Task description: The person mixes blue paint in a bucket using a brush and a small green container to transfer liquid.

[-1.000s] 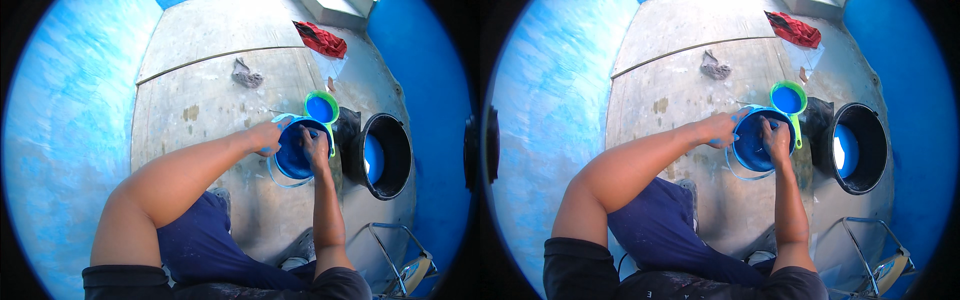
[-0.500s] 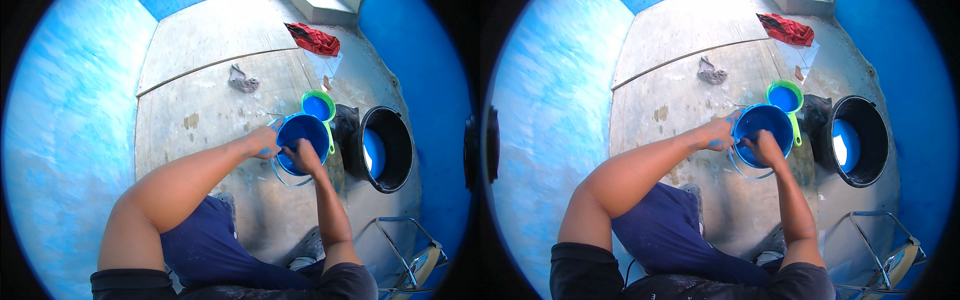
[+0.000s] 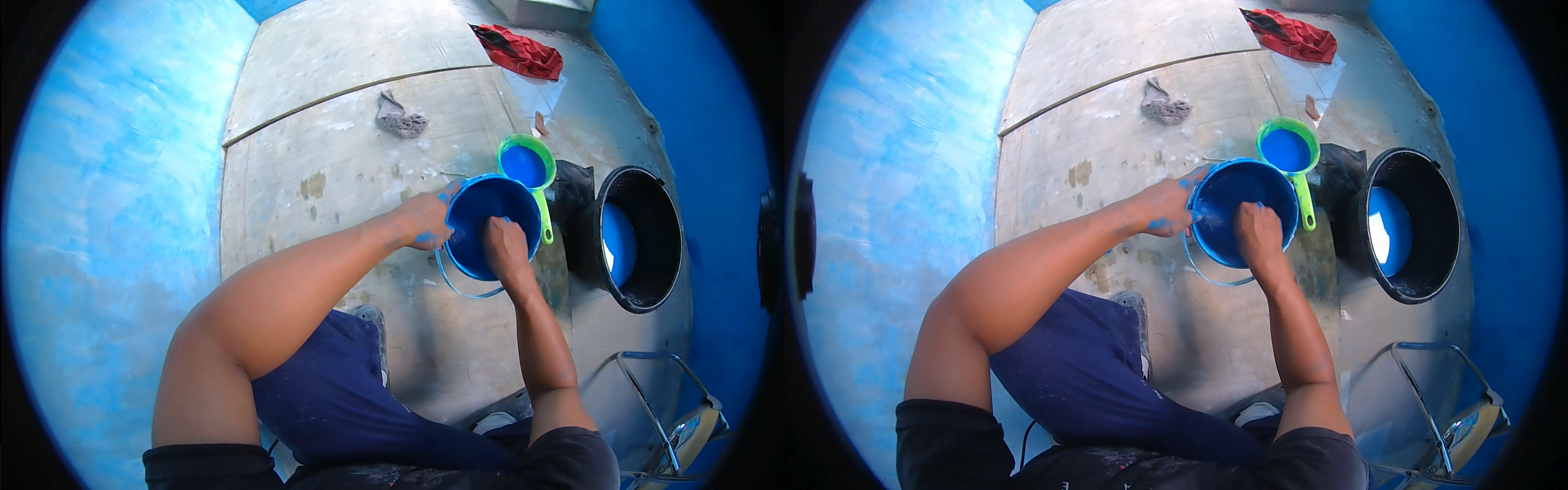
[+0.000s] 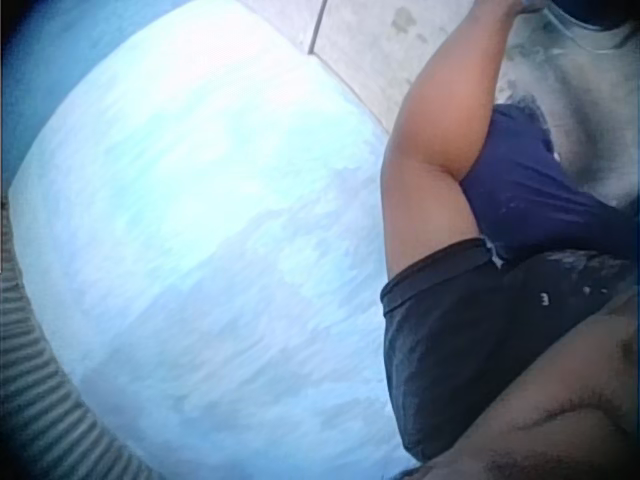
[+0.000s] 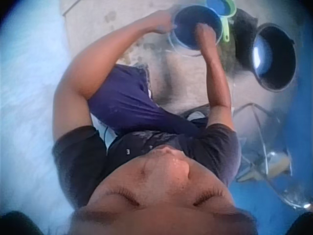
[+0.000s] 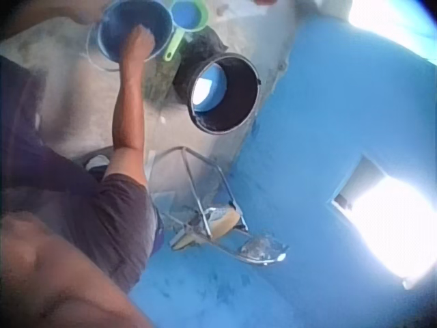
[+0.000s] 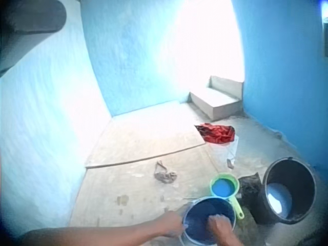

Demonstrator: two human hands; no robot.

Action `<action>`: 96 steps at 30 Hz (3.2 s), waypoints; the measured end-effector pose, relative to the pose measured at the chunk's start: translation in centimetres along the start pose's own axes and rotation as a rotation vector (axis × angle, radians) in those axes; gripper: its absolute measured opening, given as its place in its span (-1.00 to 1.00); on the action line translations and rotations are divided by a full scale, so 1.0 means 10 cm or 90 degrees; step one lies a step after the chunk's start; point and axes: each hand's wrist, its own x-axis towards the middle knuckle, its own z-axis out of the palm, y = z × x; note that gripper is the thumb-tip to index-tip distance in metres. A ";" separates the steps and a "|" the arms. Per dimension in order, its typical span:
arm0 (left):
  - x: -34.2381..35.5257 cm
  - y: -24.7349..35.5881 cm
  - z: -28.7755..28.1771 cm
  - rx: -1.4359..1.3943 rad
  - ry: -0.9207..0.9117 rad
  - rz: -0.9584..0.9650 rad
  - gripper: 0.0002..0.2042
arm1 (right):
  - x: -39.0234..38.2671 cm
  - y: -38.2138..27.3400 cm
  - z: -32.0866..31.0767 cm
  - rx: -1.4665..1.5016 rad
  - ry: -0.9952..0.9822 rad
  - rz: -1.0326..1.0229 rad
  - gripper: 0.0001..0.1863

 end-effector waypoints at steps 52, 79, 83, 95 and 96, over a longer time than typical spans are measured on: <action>0.07 -0.30 0.06 -0.128 0.059 -0.049 -0.25 | 0.25 -0.26 -1.31 0.435 0.061 0.176 -0.76; -0.09 0.03 0.04 -0.091 0.016 -0.035 -0.13 | 0.24 -0.20 -0.11 0.691 0.098 0.301 -0.76; -0.19 0.17 -0.09 -0.151 -0.001 -0.056 -0.15 | 0.21 -0.18 -0.22 0.801 0.101 0.314 -0.78; -0.15 0.17 -0.16 -0.152 -0.049 -0.081 -0.14 | 0.13 -0.12 -0.28 0.989 0.128 0.316 -0.76; -0.14 0.14 -0.16 -0.149 -0.053 -0.080 -0.13 | 0.12 -0.11 -0.28 0.998 0.133 0.318 -0.75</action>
